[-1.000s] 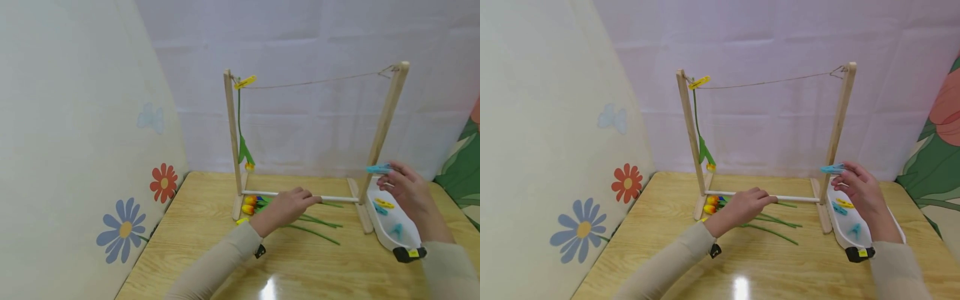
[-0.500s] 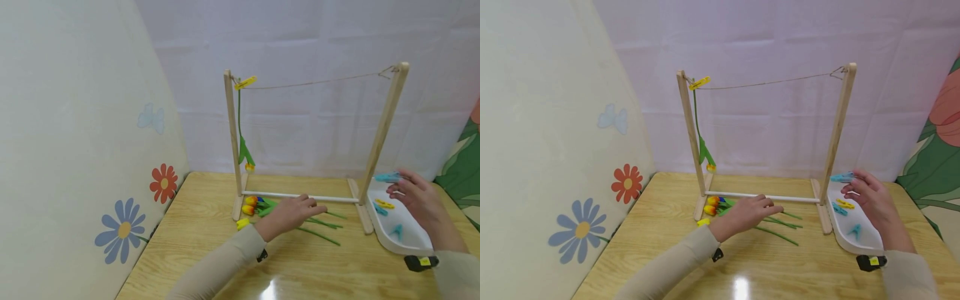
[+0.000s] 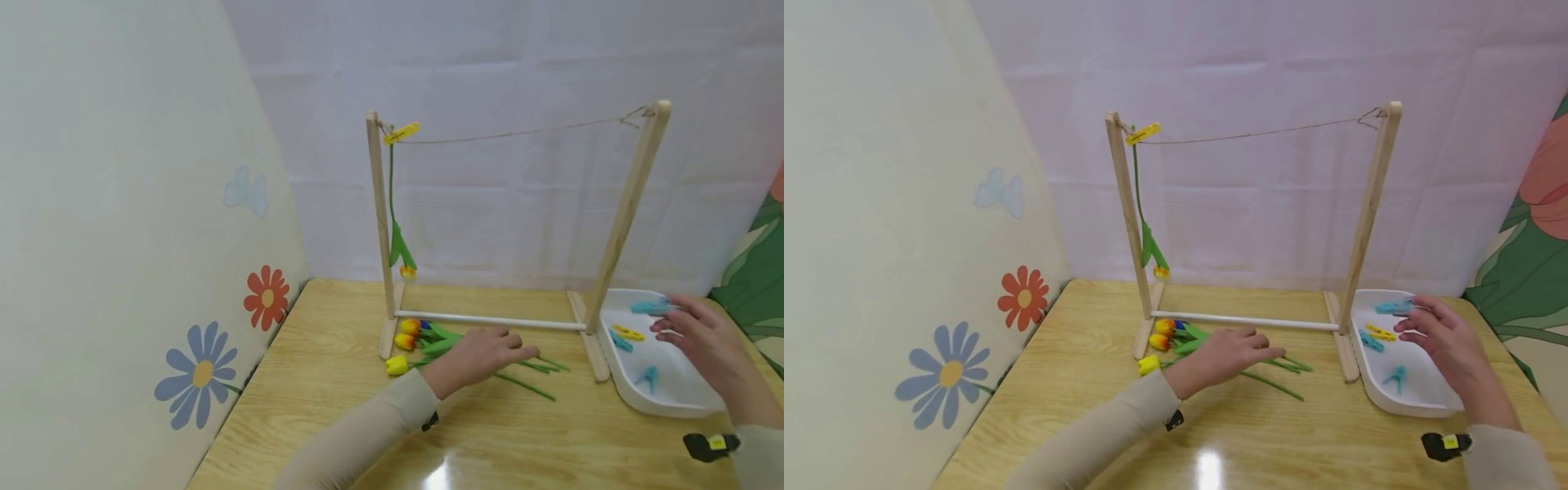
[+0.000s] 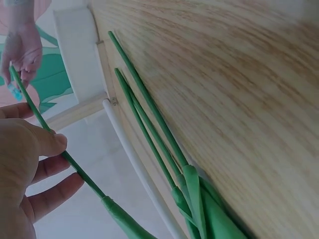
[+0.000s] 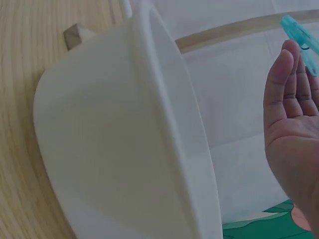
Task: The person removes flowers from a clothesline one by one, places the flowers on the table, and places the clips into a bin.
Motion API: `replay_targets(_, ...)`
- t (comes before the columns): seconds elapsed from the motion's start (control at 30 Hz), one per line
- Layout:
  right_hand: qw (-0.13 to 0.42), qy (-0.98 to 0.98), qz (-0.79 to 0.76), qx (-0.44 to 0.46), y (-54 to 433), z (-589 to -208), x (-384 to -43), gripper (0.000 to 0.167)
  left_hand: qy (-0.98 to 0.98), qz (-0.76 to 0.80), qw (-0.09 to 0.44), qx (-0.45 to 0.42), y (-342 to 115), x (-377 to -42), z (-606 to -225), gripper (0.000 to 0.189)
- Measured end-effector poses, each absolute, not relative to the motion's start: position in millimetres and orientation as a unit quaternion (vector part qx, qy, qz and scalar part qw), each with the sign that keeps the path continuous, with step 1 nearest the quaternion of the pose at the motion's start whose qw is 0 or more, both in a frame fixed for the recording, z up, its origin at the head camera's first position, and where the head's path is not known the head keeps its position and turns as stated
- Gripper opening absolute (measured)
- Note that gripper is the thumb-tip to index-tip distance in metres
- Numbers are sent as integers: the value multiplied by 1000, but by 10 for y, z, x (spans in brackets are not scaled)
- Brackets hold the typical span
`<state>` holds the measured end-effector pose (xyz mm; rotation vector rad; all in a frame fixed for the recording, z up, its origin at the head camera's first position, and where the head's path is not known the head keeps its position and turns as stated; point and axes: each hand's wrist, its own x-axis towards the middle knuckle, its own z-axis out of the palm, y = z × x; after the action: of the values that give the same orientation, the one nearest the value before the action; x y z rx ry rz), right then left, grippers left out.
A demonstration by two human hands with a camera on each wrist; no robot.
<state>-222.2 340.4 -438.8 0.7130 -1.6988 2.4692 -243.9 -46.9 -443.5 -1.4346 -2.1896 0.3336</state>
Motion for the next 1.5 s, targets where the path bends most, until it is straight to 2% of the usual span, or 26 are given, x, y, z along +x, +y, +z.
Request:
replay_targets(0.13,25,-564,792,231,3497,-4427,-2205,43,-802,140,239,-530,-430,-2419,-4453,59)
replay_targets(0.43,26,-626,764,152,3629,-4490,-2166,33,-808,181,191,-526,-368,-2372,-4504,64)
replay_targets(0.67,26,-651,751,109,3723,-4555,-2145,30,-799,212,198,-527,-343,-2355,-4577,62)
replay_targets(0.87,41,-676,734,47,3749,-4606,-2138,20,-800,242,166,-523,-316,-2362,-4623,63)
replay_targets(1.1,51,-669,741,2,3769,-4639,-2154,15,-798,249,157,-525,-292,-2364,-4650,64)
replay_targets(1.5,72,-687,722,-42,3784,-4634,-2163,20,-803,230,160,-526,-306,-2368,-4643,57)
